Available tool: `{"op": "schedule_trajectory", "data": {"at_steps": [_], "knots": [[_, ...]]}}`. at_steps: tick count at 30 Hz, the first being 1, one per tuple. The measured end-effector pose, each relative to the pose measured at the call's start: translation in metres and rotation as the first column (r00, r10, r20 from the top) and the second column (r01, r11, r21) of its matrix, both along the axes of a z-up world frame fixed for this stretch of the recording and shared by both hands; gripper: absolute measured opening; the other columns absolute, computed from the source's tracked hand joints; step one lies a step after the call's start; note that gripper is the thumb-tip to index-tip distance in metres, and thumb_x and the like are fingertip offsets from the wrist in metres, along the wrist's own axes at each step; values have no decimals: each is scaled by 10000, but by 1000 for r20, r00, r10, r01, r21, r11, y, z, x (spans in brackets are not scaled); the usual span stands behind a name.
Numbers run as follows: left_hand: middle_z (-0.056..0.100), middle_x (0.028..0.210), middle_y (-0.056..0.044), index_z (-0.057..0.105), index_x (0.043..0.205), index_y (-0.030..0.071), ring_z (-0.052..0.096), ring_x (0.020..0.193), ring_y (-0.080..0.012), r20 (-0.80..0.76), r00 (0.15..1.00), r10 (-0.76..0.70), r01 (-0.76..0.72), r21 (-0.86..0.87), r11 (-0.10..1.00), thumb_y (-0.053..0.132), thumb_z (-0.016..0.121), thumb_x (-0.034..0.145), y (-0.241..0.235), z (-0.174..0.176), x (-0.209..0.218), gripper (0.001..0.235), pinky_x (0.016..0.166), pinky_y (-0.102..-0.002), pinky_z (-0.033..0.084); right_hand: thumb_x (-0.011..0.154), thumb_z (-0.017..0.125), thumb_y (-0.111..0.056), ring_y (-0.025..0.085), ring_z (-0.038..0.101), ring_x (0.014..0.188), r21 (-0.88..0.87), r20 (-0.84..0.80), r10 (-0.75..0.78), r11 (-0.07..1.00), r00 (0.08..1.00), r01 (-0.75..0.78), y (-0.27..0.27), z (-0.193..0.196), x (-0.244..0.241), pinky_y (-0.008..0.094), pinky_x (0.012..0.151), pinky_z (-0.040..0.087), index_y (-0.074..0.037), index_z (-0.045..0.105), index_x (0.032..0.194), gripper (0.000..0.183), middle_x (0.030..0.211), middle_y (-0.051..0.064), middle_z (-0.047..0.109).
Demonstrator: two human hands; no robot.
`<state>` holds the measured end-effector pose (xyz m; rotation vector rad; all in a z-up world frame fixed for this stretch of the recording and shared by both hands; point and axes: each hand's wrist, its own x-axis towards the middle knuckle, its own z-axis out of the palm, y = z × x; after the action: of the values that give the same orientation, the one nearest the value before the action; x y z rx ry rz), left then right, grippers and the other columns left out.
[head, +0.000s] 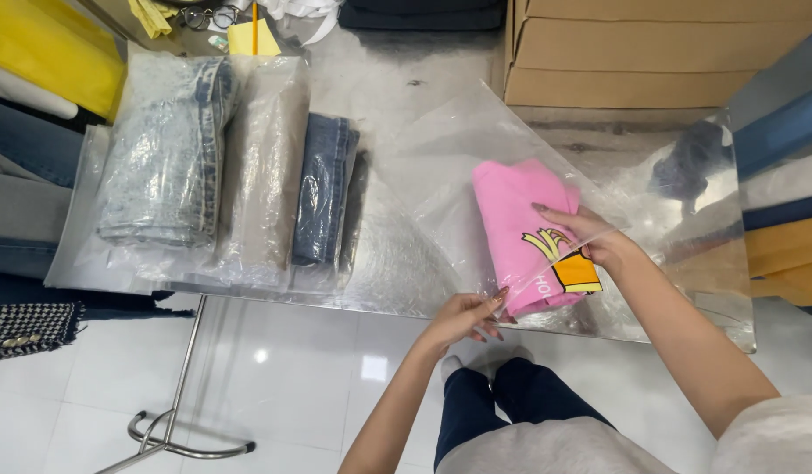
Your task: The person places folded clothing items, including jeans and a pink t-shirt, into clear plastic bags on a metal table. They seal the bags and arrange them in a row.
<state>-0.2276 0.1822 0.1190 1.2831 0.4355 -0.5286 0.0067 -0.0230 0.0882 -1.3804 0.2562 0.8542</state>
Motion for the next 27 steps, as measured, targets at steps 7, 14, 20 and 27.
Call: {"op": "schedule_trajectory", "data": {"at_steps": [7, 14, 20, 27], "knots": [[814, 922, -69, 782, 1002, 58, 741, 721, -80, 83, 993, 88, -87, -12, 996, 442, 780, 1023, 13, -32, -5, 385, 658, -165, 537, 900, 928, -218, 396, 791, 990, 37, 80, -169, 985, 982, 166, 49, -10, -5, 584, 792, 678, -27, 572, 1435, 670, 1192, 230, 742], [822, 917, -83, 793, 982, 66, 732, 677, -83, 115, 993, 1, 1, -20, 1000, 469, 831, 1008, 4, -60, -18, 405, 640, -189, 572, 1018, 850, -328, 342, 713, 1178, -54, 295, -352, 922, 888, 384, 139, -29, -18, 460, 912, 677, -59, 447, 1549, 719, 1356, 213, 643], [805, 934, -144, 788, 1137, 32, 776, 812, -165, 50, 994, 93, -94, 23, 995, 515, 809, 1001, 45, -1, -8, 501, 744, -259, 615, 1024, 836, -369, 377, 654, 1321, 75, 215, -406, 914, 888, 399, 177, -39, -25, 544, 1045, 620, -103, 265, 1633, 876, 1522, 248, 490], [689, 717, -21, 798, 1040, 19, 669, 623, -98, -7, 933, 359, -357, 74, 931, 366, 787, 1041, 56, -27, 17, 347, 597, -200, 558, 947, 711, -3, 628, 629, 1224, 219, -14, -107, 970, 994, 108, 153, 56, -91, 776, 997, 536, -454, -32, 1662, 1125, 1450, 339, 462]]}}
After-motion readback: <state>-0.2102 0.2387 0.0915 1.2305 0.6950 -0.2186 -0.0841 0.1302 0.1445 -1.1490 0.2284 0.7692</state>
